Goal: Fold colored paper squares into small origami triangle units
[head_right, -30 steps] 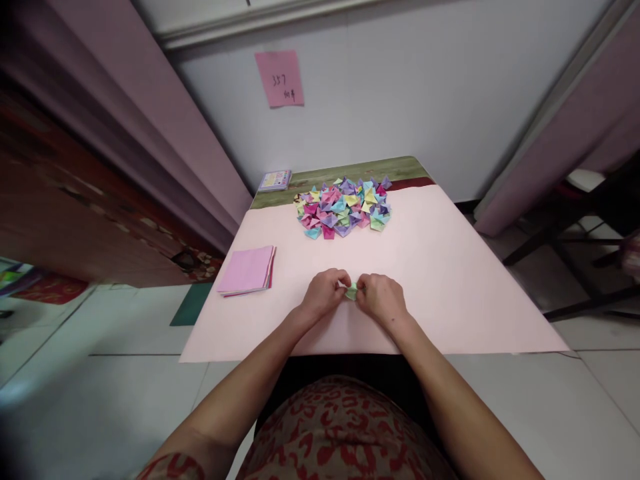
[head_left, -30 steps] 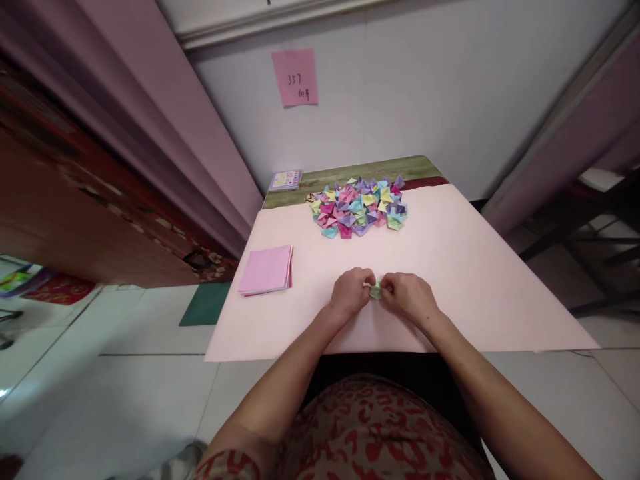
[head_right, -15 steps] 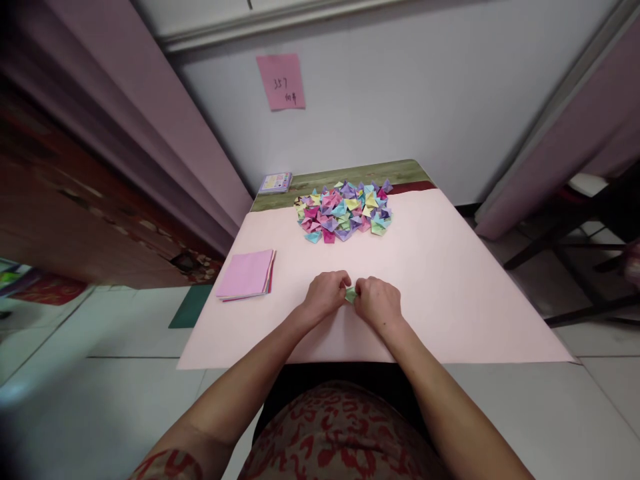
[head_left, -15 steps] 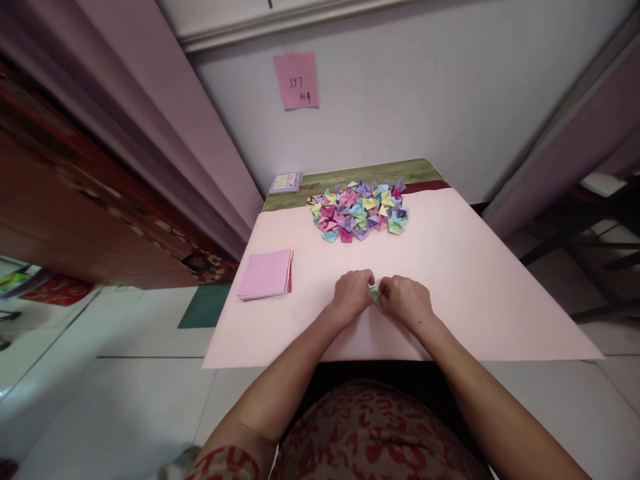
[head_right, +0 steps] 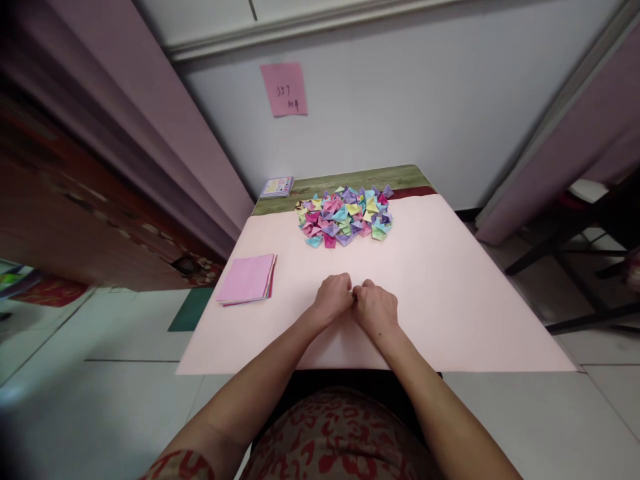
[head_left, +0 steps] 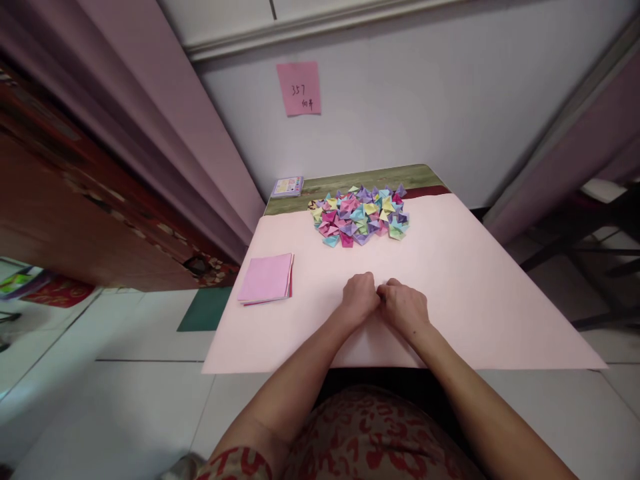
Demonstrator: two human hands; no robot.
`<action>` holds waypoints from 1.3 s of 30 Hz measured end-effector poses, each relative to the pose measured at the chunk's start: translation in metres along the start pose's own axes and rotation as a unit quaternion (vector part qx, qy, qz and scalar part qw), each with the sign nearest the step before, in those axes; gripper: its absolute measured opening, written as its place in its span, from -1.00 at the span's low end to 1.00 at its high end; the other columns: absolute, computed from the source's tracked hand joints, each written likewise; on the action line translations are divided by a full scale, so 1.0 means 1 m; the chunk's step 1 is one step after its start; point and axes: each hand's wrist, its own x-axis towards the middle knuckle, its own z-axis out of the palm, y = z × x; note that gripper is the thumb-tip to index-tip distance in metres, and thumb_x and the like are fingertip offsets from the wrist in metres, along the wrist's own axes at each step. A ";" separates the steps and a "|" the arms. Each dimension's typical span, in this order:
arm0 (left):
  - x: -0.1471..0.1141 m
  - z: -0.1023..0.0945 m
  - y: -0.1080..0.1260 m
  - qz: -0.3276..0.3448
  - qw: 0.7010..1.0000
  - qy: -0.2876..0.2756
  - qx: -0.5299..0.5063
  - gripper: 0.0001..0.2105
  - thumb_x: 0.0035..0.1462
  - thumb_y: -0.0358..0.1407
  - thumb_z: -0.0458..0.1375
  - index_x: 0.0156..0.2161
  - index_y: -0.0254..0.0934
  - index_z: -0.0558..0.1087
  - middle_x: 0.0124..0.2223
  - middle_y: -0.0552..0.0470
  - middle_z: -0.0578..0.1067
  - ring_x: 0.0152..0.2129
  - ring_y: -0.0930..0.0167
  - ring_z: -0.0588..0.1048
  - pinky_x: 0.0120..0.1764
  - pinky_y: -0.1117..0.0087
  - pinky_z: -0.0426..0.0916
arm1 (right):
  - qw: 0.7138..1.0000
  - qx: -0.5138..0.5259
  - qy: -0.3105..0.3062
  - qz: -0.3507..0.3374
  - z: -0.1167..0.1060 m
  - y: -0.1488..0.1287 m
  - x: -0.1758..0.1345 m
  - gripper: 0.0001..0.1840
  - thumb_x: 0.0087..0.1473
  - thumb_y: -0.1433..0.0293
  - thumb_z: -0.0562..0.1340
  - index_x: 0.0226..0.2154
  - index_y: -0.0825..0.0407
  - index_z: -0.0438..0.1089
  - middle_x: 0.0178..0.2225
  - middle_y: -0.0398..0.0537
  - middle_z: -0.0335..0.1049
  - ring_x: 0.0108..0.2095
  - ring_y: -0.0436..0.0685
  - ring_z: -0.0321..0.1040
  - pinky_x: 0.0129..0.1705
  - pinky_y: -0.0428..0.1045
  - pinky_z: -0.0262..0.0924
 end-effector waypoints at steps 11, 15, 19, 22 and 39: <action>0.000 0.011 -0.005 0.018 0.999 0.024 -0.010 -0.86 0.09 -0.45 0.09 -0.22 -0.31 0.42 -0.22 -0.18 0.54 -0.23 0.20 0.51 -0.20 0.28 0.33 | 0.999 0.010 0.033 -0.011 0.005 -0.001 -0.005 -0.74 0.18 0.35 0.10 -0.26 -0.05 0.51 -0.18 -0.05 0.46 -0.30 0.10 0.43 -0.44 -0.07 0.02; -0.010 0.010 -0.023 0.014 0.992 0.082 -0.098 -0.80 0.14 -0.34 0.15 -0.11 -0.29 0.40 -0.28 -0.06 0.53 -0.28 0.28 0.51 -0.20 0.32 0.34 | 0.996 0.044 0.078 -0.015 0.005 0.005 -0.005 -0.75 0.18 0.29 0.12 -0.30 -0.09 0.52 -0.11 -0.10 0.45 -0.30 0.06 0.42 -0.45 -0.09 0.03; -0.034 0.007 -0.049 -0.002 0.970 0.190 -0.155 -0.79 0.22 -0.23 0.12 -0.09 -0.28 0.38 -0.26 -0.03 0.50 -0.31 0.32 0.50 -0.20 0.29 0.37 | 0.994 0.054 0.089 0.026 -0.013 0.020 0.024 -0.75 0.15 0.25 0.14 -0.36 -0.12 0.54 -0.16 -0.10 0.48 -0.36 0.09 0.40 -0.44 -0.06 0.05; -0.050 0.014 -0.061 0.018 0.967 0.204 -0.152 -0.87 0.21 -0.32 0.11 -0.14 -0.26 0.40 -0.20 -0.05 0.48 -0.27 0.32 0.50 -0.18 0.28 0.39 | 0.989 0.063 0.111 0.079 -0.037 0.029 0.067 -0.76 0.09 0.22 0.18 -0.32 -0.11 0.56 -0.31 -0.04 0.51 -0.33 0.19 0.42 -0.39 -0.02 0.11; -0.062 -0.024 -0.166 -0.105 0.899 0.425 0.026 -0.56 0.09 -0.15 0.23 0.04 -0.33 0.41 0.21 -0.31 0.28 0.16 0.03 0.25 0.17 -0.02 0.14 | 0.919 0.333 0.187 0.102 0.048 0.041 0.024 -0.60 0.06 0.05 0.15 -0.40 -0.03 0.56 -0.53 -0.11 0.50 -0.49 0.12 0.40 -0.42 -0.04 0.15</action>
